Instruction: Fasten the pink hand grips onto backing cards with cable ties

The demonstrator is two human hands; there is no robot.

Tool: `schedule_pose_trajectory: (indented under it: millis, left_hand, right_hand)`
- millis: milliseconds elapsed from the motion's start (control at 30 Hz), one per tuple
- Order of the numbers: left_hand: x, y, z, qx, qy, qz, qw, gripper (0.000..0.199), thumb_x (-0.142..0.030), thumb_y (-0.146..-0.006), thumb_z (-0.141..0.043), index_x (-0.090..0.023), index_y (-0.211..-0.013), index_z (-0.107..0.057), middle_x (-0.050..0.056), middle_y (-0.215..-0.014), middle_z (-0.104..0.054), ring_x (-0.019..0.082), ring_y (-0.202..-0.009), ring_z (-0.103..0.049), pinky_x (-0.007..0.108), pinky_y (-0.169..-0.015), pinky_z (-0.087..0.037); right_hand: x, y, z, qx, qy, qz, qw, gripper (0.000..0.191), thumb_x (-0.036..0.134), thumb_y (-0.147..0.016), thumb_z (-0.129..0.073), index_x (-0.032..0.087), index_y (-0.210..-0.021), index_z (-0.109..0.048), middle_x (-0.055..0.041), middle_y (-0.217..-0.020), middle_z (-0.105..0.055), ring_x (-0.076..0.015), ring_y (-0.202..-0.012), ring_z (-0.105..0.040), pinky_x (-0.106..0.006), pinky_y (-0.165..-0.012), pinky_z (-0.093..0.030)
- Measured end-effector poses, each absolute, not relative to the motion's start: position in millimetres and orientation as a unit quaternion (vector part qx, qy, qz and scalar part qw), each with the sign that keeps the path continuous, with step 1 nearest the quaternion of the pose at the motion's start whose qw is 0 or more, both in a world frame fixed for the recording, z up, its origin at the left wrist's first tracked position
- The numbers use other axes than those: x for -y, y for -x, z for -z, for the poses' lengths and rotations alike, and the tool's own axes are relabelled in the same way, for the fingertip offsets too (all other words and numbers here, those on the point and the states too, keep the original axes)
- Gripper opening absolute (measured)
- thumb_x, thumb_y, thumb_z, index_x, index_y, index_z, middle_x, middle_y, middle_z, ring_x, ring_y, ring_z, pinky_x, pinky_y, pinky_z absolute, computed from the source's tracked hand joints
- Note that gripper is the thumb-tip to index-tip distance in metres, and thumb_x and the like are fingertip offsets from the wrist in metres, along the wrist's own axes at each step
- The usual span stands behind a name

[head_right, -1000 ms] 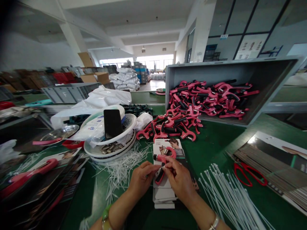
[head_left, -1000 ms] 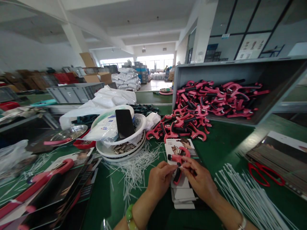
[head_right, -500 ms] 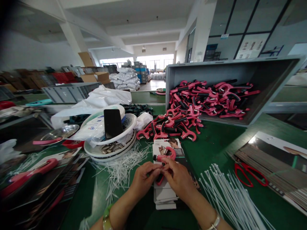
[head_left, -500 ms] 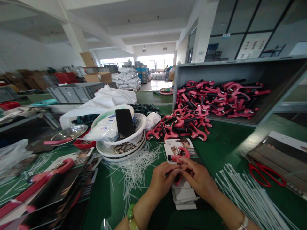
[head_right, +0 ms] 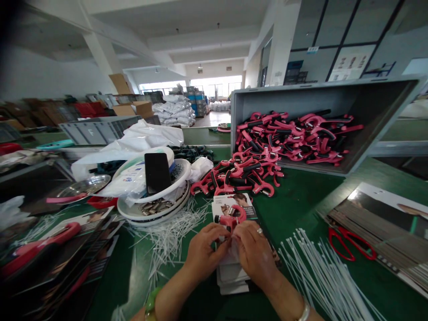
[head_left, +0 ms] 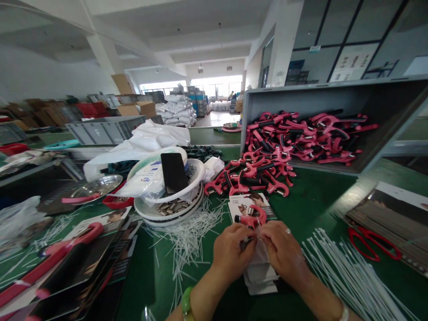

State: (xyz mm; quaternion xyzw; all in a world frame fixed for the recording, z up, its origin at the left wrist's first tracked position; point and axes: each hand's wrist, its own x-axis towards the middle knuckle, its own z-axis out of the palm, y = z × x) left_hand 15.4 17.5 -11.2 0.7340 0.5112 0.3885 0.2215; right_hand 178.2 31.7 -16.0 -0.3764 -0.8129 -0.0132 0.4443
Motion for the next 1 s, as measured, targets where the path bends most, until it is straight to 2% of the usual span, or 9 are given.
schedule_pose_trajectory:
  millis: [167,267,367,433,533,700,1000]
  left_hand:
    - [-14.0,-21.0,3.2,-0.557,-0.728,-0.349,0.191,0.013,-0.023,-0.076,-0.059,-0.027,-0.086,-0.067,0.001,-0.096,-0.064,0.019,-0.089,-0.059,0.029,-0.074,-0.046]
    - [-12.4,-16.2,10.7,-0.536,-0.738,-0.355,0.204,0.026,-0.026,-0.075,-0.061,-0.027,-0.102,-0.063,0.004,-0.106,-0.061,0.021,-0.095,-0.057,0.032,-0.081,-0.046]
    - [-13.6,-9.2,21.1,-0.54,-0.724,-0.373,0.212,0.027,-0.029,-0.08,-0.056,-0.021,-0.106,-0.061,0.007,-0.097,-0.062,0.019,-0.088,-0.058,0.031,-0.078,-0.047]
    - [-15.8,-5.4,27.5,-0.568,-0.701,-0.376,0.212,0.022,-0.03,-0.082,-0.054,-0.018,-0.097,-0.063,0.006,-0.086,-0.061,0.017,-0.078,-0.058,0.029,-0.071,-0.047]
    - [-18.4,-2.3,34.6,-0.598,-0.674,-0.373,0.221,0.023,-0.034,-0.081,-0.057,-0.018,-0.095,-0.066,0.004,-0.08,-0.06,0.015,-0.068,-0.057,0.028,-0.065,-0.045]
    - [-18.7,-2.0,34.0,-0.614,-0.64,-0.388,0.249,0.024,-0.038,-0.079,-0.058,-0.02,-0.093,-0.068,0.002,-0.077,-0.06,0.012,-0.06,-0.054,0.026,-0.062,-0.044]
    - [-23.7,-20.3,27.3,-0.645,-0.639,-0.326,0.265,0.031,-0.047,-0.078,-0.055,-0.024,-0.098,-0.064,0.002,-0.09,-0.057,0.016,-0.081,-0.058,0.026,-0.072,-0.043]
  right_hand:
    - [-28.1,-179.1,13.4,0.741,0.432,-0.016,0.514,0.011,0.016,-0.087,-0.045,0.021,-0.08,-0.052,-0.0039,-0.078,-0.059,-0.0175,-0.08,-0.056,-0.032,-0.076,-0.045]
    - [-31.3,-177.2,13.0,0.731,0.452,-0.112,0.499,0.01,0.022,-0.09,-0.043,0.021,-0.084,-0.051,-0.0039,-0.085,-0.062,-0.0163,-0.082,-0.059,-0.029,-0.074,-0.046]
    - [-34.2,-173.1,12.4,0.751,0.446,-0.188,0.449,0.015,0.024,-0.092,-0.038,0.021,-0.089,-0.053,-0.0032,-0.087,-0.064,-0.0146,-0.08,-0.061,-0.025,-0.071,-0.046]
    - [-33.5,-170.9,13.4,0.783,0.43,-0.163,0.418,0.018,0.025,-0.092,-0.039,0.02,-0.084,-0.054,-0.0022,-0.077,-0.063,-0.0146,-0.073,-0.06,-0.025,-0.067,-0.045]
    - [-29.5,-171.2,18.4,0.835,0.385,-0.06,0.388,0.02,0.02,-0.089,-0.04,0.019,-0.075,-0.055,-0.0019,-0.065,-0.06,-0.0148,-0.063,-0.056,-0.025,-0.061,-0.041]
    - [-25.8,-176.9,25.2,0.88,0.333,-0.005,0.339,0.021,0.007,-0.082,-0.039,0.017,-0.074,-0.056,-0.0035,-0.067,-0.062,-0.0147,-0.064,-0.055,-0.024,-0.061,-0.04]
    - [-25.1,-179.5,29.2,0.873,0.323,0.02,0.365,0.023,0.008,-0.083,-0.038,0.017,-0.079,-0.059,-0.0056,-0.073,-0.064,-0.0157,-0.071,-0.057,-0.027,-0.07,-0.044]
